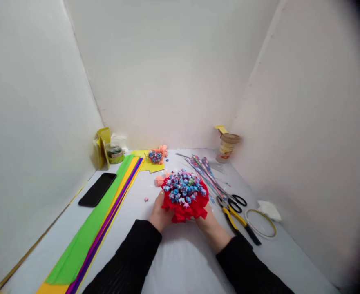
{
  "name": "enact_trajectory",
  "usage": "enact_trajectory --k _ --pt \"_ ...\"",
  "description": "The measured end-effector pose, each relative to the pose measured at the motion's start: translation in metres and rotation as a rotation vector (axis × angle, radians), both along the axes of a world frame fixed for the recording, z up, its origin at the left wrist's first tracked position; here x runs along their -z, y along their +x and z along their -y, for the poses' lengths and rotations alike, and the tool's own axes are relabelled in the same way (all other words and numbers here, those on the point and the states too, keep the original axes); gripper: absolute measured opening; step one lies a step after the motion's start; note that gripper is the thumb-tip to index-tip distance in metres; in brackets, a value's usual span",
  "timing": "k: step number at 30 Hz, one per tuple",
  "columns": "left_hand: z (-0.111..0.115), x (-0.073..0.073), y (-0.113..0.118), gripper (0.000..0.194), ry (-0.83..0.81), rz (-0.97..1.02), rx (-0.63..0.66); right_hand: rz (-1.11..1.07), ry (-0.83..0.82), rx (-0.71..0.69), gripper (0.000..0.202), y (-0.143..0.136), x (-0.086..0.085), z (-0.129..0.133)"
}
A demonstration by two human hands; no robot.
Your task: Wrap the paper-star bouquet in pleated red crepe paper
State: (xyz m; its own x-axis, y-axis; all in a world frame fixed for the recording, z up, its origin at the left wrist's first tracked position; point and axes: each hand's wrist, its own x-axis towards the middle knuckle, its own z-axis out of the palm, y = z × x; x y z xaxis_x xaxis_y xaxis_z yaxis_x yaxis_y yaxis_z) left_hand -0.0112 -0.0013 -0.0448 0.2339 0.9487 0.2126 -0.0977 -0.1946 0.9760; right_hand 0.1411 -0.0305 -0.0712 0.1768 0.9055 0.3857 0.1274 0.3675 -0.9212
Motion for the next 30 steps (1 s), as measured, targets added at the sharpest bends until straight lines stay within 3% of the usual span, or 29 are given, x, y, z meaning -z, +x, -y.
enact_trajectory --k 4,8,14,18,21,26,30 --pt "-0.004 -0.002 0.001 0.022 0.126 -0.113 0.068 0.078 0.045 0.022 0.054 0.000 -0.011 -0.001" --pt "-0.003 -0.005 0.002 0.027 0.165 -0.133 0.014 0.092 0.061 0.027 0.051 0.003 -0.011 0.000" --pt "-0.001 -0.008 -0.001 0.019 0.030 -0.119 0.021 -0.009 0.011 -0.047 0.055 0.000 -0.016 0.003" --pt "-0.001 -0.012 -0.001 0.014 -0.066 -0.101 -0.002 -0.078 -0.151 -0.090 0.044 -0.006 -0.026 0.005" --pt "-0.001 -0.016 -0.001 0.011 -0.106 -0.097 0.039 -0.059 -0.127 -0.054 0.036 -0.007 -0.029 0.004" --pt "-0.001 -0.015 -0.004 0.027 -0.092 -0.022 0.150 0.017 -0.095 0.017 0.031 -0.006 -0.030 0.004" --pt "-0.001 -0.010 -0.006 0.030 -0.059 0.006 0.153 -0.001 -0.115 -0.001 0.030 -0.010 -0.034 0.006"
